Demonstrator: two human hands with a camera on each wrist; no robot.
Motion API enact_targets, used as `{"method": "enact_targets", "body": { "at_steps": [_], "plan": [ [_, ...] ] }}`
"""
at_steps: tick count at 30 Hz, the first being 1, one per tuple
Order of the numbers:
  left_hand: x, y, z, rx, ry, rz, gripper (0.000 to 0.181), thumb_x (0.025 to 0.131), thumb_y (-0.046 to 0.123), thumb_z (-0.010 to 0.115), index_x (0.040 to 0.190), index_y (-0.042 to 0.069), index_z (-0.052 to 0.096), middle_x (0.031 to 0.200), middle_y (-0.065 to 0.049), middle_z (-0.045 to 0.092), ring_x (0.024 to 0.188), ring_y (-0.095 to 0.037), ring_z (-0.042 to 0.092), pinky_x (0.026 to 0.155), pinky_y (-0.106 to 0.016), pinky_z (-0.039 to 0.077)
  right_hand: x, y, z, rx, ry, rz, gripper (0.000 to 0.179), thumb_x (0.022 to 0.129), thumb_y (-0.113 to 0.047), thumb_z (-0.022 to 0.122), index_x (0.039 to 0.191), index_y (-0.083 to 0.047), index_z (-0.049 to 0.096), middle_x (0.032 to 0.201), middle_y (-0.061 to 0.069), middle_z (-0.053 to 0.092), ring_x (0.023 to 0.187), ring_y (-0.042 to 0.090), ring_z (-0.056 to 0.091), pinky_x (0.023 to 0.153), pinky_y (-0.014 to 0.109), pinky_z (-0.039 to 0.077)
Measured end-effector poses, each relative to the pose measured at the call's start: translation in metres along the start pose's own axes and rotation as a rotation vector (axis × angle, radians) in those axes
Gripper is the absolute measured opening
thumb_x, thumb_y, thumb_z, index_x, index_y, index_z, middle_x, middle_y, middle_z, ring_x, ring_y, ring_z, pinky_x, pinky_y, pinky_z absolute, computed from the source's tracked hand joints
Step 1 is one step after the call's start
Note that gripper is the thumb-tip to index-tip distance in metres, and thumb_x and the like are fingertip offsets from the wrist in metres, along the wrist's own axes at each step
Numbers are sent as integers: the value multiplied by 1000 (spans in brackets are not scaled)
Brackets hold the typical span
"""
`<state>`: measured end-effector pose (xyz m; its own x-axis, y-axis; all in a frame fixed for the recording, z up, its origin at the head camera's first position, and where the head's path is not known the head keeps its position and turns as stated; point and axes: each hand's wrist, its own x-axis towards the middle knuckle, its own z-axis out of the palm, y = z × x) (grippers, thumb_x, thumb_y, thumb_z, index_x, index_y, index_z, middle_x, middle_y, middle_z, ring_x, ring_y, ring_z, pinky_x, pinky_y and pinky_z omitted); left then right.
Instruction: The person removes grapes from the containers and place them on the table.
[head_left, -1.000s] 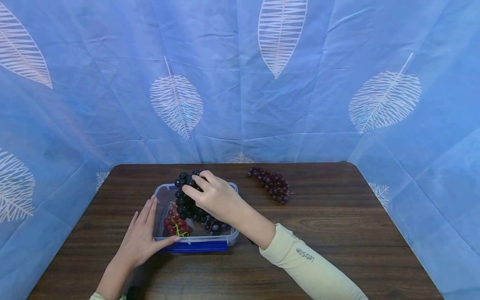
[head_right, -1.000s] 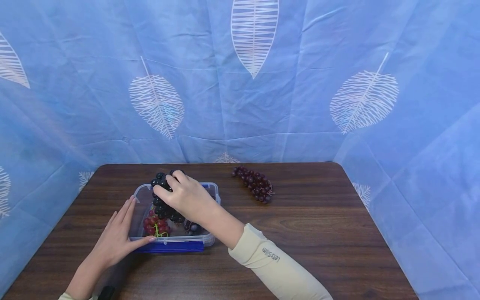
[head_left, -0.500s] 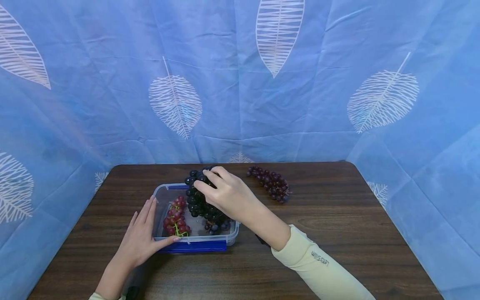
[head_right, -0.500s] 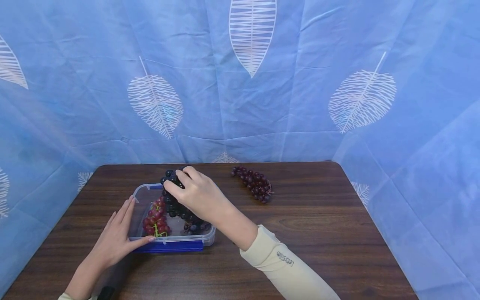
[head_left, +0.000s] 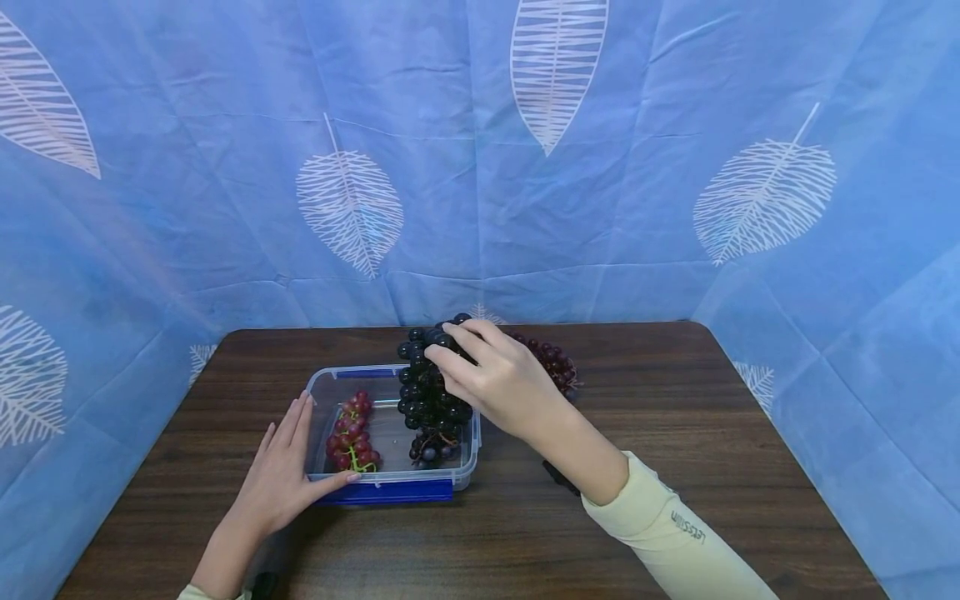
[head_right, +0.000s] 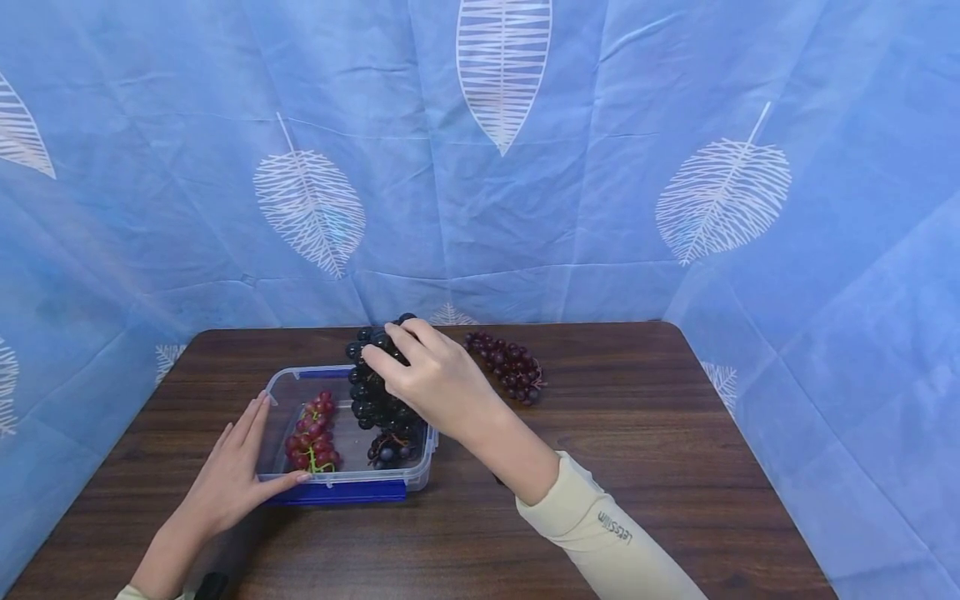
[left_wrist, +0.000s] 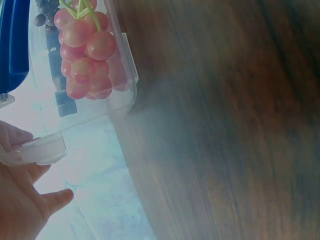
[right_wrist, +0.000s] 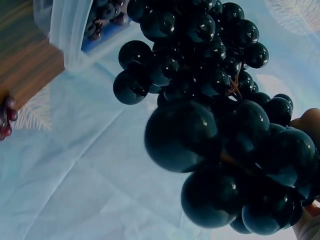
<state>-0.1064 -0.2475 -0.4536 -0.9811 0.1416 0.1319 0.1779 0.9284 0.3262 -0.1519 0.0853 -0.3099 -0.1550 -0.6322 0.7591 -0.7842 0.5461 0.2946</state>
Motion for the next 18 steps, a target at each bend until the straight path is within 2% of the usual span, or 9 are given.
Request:
{"method": "enact_targets", "body": {
  "at_steps": [6,14,18],
  "plan": [
    [0,-1,0,0,3,10,128,82,68,78,166,-6,16,168,-34,23,154,-53,26,121,-74,22,-9,9,-17,30,34,39,27,81,-2,87,106,-7,79,106,17,79,99,34,72,81,37,65],
    [1,-1,-1,-6,-6,6,128,82,68,78,166,-6,15,169,-34,22,155,-53,25,121,-75,21,-25,20,-31,27,36,79,30,78,-2,89,107,-5,80,105,20,79,97,36,72,75,40,65],
    [1,0,-1,-5,-3,9,127,82,68,77,165,-7,16,169,-34,23,155,-53,25,121,-75,21,-35,24,-36,41,38,87,15,93,-5,76,107,-4,79,106,21,78,96,37,72,74,41,65]
  ]
}}
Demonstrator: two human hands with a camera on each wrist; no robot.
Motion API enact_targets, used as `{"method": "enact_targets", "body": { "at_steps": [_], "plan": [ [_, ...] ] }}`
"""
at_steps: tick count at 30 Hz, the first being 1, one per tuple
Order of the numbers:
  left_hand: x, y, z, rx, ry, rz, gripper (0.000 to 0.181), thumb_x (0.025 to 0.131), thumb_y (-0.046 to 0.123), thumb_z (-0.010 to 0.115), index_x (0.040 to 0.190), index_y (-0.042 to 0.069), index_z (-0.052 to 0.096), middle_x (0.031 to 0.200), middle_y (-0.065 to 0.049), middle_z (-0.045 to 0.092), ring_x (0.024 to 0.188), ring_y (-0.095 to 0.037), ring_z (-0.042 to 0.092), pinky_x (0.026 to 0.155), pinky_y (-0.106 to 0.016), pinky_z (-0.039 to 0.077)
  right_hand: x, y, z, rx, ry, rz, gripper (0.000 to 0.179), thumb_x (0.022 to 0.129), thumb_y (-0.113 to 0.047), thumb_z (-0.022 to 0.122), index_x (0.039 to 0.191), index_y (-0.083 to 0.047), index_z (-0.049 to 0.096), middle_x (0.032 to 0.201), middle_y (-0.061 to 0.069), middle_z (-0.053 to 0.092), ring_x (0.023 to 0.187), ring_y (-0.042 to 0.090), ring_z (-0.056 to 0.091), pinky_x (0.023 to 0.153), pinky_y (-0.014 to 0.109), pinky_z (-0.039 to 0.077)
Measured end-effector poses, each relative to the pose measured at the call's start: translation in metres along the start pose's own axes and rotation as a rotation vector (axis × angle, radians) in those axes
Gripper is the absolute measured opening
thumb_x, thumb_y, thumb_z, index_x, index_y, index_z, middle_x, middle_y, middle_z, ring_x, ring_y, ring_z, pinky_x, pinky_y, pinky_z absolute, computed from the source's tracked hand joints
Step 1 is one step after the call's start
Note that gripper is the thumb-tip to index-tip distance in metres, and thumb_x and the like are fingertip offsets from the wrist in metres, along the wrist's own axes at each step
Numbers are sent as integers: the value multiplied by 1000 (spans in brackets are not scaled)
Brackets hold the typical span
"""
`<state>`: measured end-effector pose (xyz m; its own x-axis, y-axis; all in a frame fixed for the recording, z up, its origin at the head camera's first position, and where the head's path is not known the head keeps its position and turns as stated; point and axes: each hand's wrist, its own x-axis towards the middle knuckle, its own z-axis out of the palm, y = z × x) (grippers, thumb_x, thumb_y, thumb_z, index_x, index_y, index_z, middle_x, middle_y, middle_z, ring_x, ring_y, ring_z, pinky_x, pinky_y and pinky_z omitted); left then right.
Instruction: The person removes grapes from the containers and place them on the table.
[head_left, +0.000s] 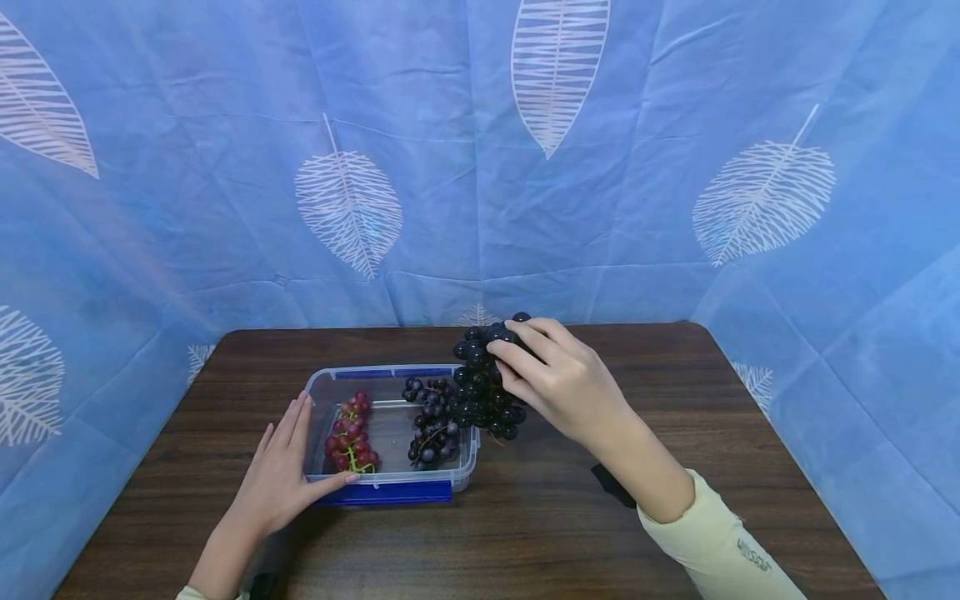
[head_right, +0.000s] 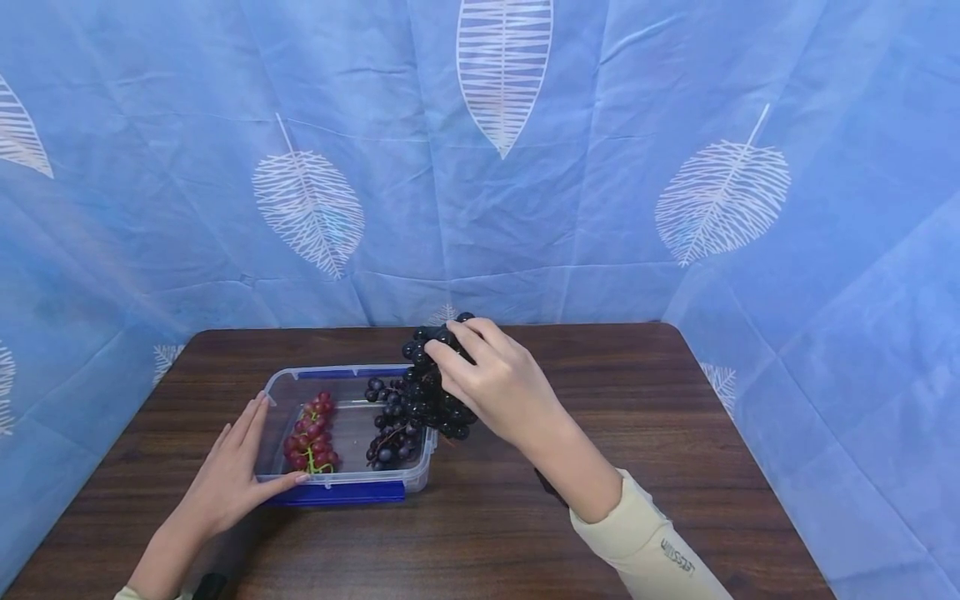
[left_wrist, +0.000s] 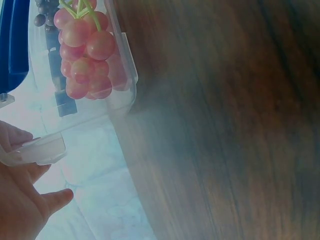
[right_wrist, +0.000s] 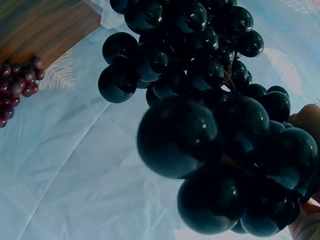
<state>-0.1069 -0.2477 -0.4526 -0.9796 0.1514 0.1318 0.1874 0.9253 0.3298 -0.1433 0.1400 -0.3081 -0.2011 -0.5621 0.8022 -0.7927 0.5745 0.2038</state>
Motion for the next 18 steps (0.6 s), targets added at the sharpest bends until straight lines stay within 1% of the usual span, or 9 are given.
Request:
{"method": "enact_targets", "body": {
  "at_steps": [1,3,4,6,13,18],
  "plan": [
    [0,0,0,1,1,0,127,82,68,77,165,-7,17,169,-34,23,155,-53,25,121,-75,21,-2,1,-1,3,0,1,14,98,-8,70,108,-3,79,106,21,78,96,37,72,74,42,65],
    [0,0,0,0,1,0,127,82,68,77,165,-7,17,168,-34,23,155,-53,25,121,-75,21,-6,2,-4,10,2,5,23,106,-14,59,108,-3,79,106,22,78,96,37,72,74,43,65],
    [0,0,0,-1,1,-1,127,82,68,77,165,-7,17,168,-34,23,155,-53,25,121,-75,21,-8,3,-6,12,1,7,29,108,-17,55,108,-2,79,106,22,78,97,38,72,74,43,65],
    [1,-1,0,-5,-6,-6,127,83,67,77,166,-6,16,169,-34,22,155,-53,24,122,-75,20,-11,5,-9,11,6,14,34,110,-21,51,108,-2,79,106,22,78,96,38,71,73,44,65],
    [1,-2,2,-5,-1,-8,127,82,67,78,166,-6,16,169,-34,22,155,-53,24,122,-75,20,-24,13,-22,-1,5,28,36,112,-23,50,106,-2,79,104,21,78,95,39,71,74,47,64],
    [1,-2,2,-4,3,-2,127,83,66,78,166,-6,16,169,-34,23,155,-53,25,122,-75,20,-33,20,-33,-19,2,56,36,112,-24,51,106,-2,79,104,22,78,94,40,71,73,49,63]
  ]
}}
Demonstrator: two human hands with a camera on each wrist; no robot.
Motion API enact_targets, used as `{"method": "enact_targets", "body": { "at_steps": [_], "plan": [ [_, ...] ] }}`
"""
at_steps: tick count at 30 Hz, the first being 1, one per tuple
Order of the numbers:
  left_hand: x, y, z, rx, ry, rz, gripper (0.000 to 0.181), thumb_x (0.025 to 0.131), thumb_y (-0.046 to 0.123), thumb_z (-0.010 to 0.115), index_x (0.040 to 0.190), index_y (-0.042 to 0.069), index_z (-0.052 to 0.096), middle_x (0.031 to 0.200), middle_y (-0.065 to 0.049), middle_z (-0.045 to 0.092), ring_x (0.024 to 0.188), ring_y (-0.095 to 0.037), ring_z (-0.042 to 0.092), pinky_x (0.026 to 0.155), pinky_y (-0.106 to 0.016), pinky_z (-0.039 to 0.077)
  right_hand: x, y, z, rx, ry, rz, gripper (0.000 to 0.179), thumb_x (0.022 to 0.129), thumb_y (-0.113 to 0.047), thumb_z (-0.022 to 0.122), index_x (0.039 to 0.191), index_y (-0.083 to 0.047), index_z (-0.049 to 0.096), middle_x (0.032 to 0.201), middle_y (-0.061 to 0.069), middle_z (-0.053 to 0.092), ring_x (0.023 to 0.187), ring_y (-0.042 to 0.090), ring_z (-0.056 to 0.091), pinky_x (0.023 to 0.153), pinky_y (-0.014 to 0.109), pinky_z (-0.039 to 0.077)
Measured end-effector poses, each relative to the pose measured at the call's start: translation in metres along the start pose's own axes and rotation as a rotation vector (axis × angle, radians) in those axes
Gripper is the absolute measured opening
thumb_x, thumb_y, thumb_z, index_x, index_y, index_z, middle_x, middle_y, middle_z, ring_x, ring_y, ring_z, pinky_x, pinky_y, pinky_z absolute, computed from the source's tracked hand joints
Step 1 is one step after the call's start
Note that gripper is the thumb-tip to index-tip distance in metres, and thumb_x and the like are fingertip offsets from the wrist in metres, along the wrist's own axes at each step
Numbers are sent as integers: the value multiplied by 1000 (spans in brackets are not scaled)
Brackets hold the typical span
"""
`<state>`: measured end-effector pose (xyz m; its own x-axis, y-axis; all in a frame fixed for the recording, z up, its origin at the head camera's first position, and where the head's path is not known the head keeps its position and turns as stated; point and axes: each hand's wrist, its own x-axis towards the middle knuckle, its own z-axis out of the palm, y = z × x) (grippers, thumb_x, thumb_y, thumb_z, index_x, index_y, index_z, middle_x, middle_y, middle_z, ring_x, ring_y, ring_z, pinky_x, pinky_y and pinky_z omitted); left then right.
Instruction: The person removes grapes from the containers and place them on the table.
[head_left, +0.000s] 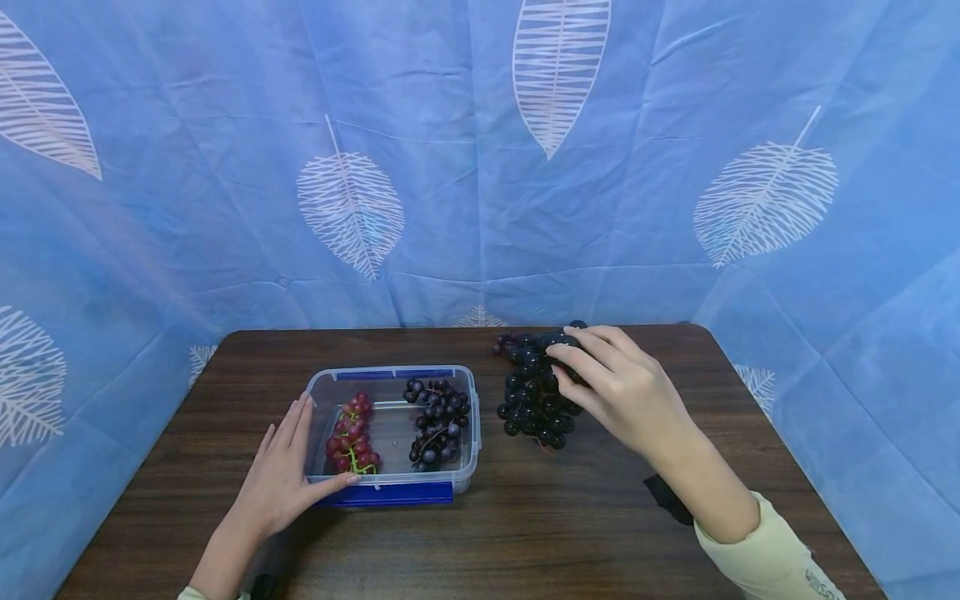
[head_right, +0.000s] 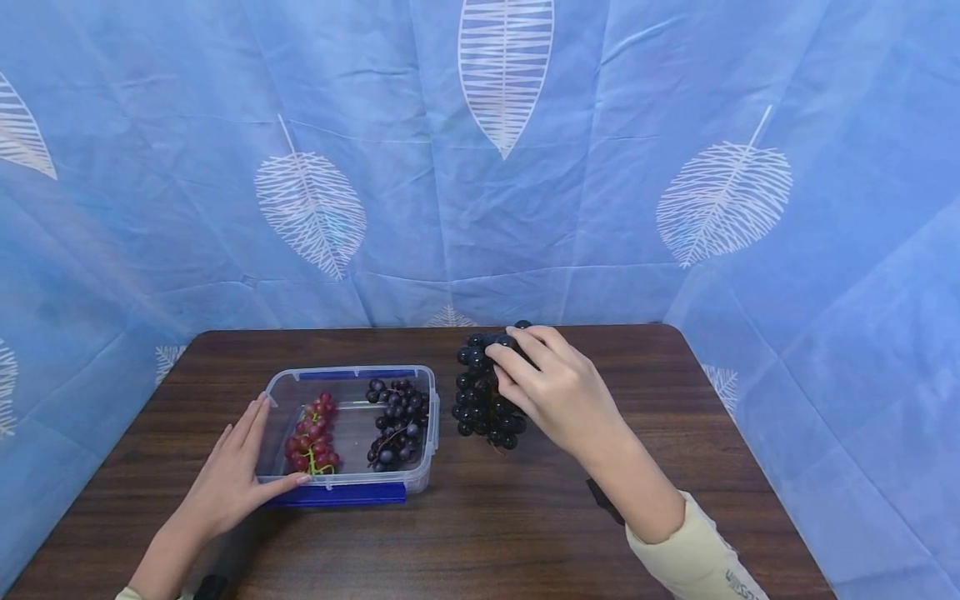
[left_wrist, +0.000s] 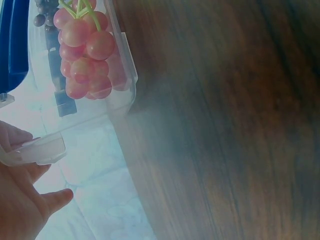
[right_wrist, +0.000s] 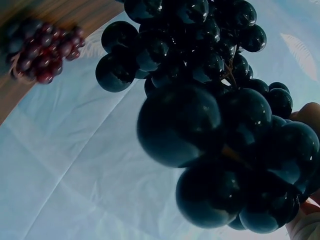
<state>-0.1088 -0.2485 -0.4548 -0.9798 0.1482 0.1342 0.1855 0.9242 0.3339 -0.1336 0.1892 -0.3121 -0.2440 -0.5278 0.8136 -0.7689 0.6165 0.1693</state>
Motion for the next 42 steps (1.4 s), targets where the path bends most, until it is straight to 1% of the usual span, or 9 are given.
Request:
{"method": "enact_targets", "body": {
  "at_steps": [7,15,21,23,25,29,33,37,42],
  "plan": [
    [0,1,0,5,0,1,127,83,66,78,166,-6,14,169,-34,23,155,-53,25,121,-75,20,-13,15,-13,-57,-35,47,38,113,-28,51,105,-3,79,104,23,78,93,41,72,73,50,63],
    [-2,1,0,11,14,7,126,82,66,78,165,-7,17,168,-34,24,154,-53,26,121,-75,22,-27,33,-19,-59,6,98,47,112,-37,49,104,-1,79,102,24,78,89,44,72,73,58,60],
    [-1,1,-1,5,6,3,127,82,66,78,166,-7,15,169,-34,23,155,-53,25,121,-75,21,-38,49,-21,-77,-20,142,49,112,-40,49,107,-1,78,101,24,78,89,45,71,74,60,60],
    [-1,1,-1,1,-1,0,128,83,66,78,166,-6,14,169,-34,22,155,-52,24,122,-74,20,-41,55,-22,-77,-26,158,46,110,-37,52,107,0,78,101,23,78,90,45,71,74,60,60],
    [-1,1,0,0,-3,0,128,83,67,78,166,-6,14,169,-33,22,155,-52,24,122,-74,20,-44,61,-22,-77,-25,172,38,107,-32,57,108,0,78,100,23,78,91,46,71,74,60,61],
    [-1,1,0,-4,-6,-3,127,83,67,78,166,-6,14,170,-33,22,156,-52,24,122,-74,20,-50,74,-22,-76,-16,205,22,93,-14,73,108,1,77,98,24,78,91,47,71,75,60,60],
    [-1,1,-1,0,-8,-3,128,83,67,78,166,-6,14,170,-33,21,156,-52,24,122,-74,20,-55,86,-23,-108,-48,237,28,79,2,82,107,3,76,96,25,78,90,49,71,74,60,60],
    [-1,1,-1,7,-14,-8,128,83,68,77,166,-6,14,170,-34,21,156,-53,24,122,-74,19,-59,96,-23,-147,-107,253,33,77,5,86,108,3,75,94,24,78,88,48,71,70,58,60],
    [0,1,-1,6,-8,-2,126,83,66,78,165,-7,15,169,-34,21,155,-53,24,122,-75,20,-65,109,-20,-153,-132,281,36,76,7,88,109,3,75,93,24,77,85,48,71,66,58,60]
  ]
}}
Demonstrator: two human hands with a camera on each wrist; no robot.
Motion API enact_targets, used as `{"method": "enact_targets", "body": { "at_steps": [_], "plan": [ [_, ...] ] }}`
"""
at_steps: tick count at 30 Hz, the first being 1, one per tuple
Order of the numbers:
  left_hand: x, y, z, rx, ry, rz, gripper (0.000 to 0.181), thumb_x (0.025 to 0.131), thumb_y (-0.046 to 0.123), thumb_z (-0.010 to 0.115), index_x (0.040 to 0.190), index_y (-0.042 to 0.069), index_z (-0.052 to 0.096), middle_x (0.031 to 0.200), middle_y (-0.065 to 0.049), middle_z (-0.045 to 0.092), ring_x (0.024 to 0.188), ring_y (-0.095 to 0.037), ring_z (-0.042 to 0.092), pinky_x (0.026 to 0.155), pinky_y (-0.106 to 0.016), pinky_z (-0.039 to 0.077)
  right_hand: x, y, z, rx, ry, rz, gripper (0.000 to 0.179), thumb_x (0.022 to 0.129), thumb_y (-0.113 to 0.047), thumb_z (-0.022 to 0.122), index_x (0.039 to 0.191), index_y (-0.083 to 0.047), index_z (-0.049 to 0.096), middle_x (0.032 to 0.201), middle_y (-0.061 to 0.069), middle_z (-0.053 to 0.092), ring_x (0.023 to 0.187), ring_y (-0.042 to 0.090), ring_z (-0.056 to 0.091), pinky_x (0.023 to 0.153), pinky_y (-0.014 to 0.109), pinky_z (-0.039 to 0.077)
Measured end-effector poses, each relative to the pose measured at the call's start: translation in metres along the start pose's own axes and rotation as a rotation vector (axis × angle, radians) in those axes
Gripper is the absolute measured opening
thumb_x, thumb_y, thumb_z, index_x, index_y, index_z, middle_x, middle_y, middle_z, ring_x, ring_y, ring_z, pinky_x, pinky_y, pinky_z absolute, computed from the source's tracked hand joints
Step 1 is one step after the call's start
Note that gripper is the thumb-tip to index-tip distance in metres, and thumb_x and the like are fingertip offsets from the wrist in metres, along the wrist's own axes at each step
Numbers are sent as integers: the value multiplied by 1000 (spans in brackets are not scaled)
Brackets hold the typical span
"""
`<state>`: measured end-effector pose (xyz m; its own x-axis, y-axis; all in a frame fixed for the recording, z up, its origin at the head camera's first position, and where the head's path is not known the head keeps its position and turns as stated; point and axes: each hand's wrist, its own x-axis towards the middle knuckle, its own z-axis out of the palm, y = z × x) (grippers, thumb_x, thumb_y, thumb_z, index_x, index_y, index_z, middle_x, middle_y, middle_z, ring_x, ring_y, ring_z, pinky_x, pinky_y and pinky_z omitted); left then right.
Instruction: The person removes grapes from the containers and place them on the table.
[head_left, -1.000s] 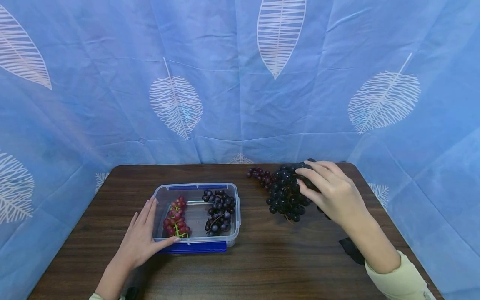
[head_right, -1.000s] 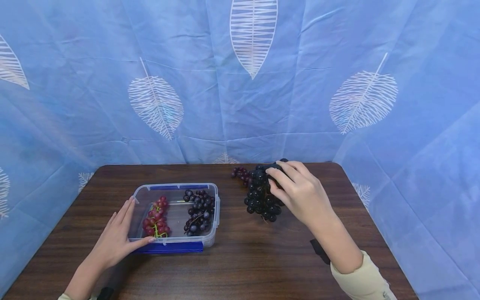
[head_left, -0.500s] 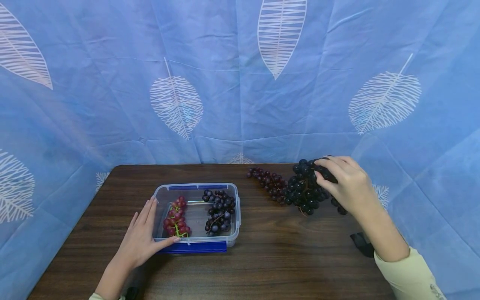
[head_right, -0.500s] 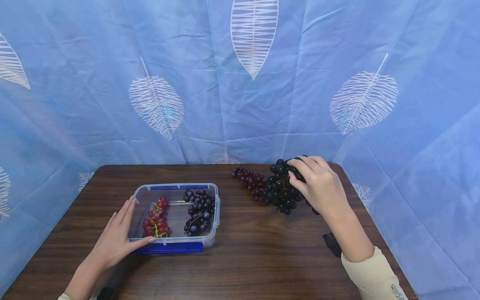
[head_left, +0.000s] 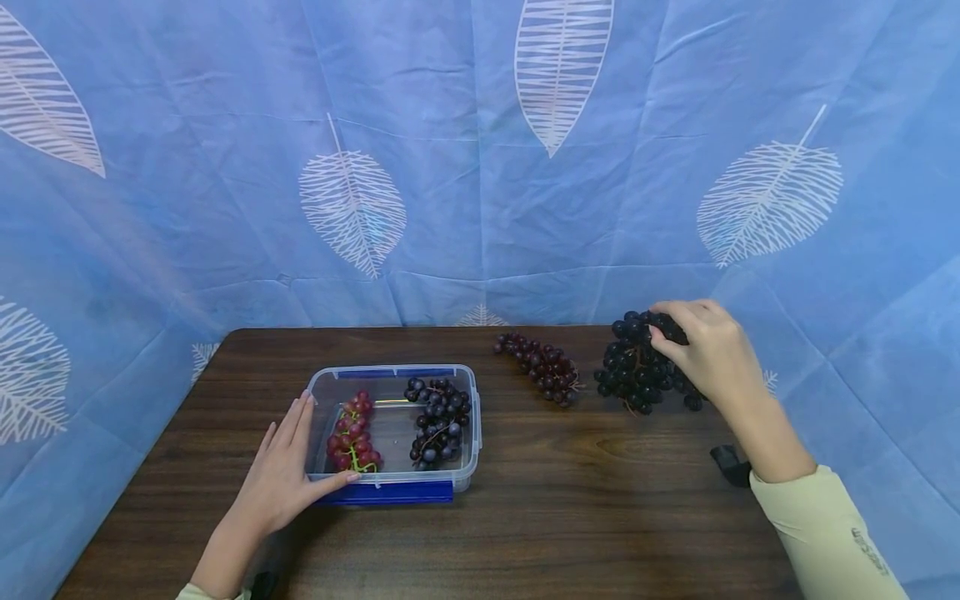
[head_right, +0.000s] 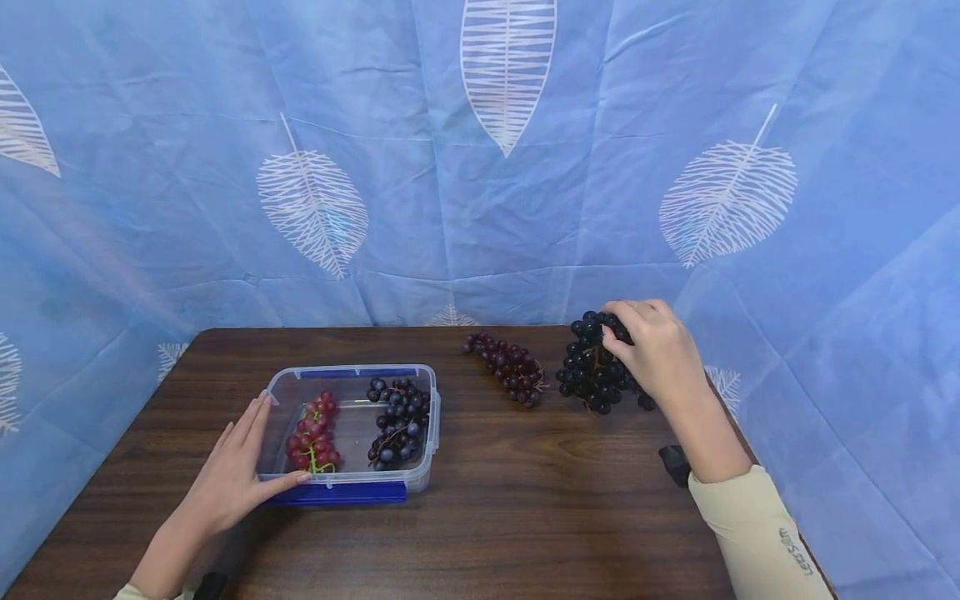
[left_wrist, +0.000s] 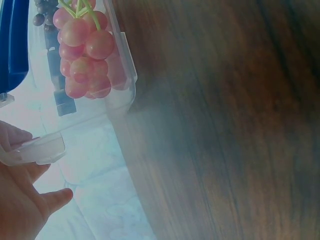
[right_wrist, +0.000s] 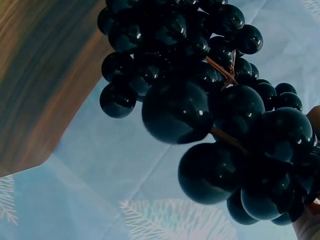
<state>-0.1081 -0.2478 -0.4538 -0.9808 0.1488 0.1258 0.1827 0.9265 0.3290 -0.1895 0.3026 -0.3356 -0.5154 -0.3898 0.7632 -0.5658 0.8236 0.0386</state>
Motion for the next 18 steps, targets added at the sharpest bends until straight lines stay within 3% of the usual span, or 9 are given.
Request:
{"method": "enact_targets", "body": {
  "at_steps": [18],
  "plan": [
    [-2,-1,1,3,15,12,124,84,65,77,165,-8,17,169,-34,22,155,-53,25,121,-75,22,9,33,27,-29,-61,152,29,83,4,84,110,1,73,88,27,75,93,52,69,70,62,56]
  ]
}}
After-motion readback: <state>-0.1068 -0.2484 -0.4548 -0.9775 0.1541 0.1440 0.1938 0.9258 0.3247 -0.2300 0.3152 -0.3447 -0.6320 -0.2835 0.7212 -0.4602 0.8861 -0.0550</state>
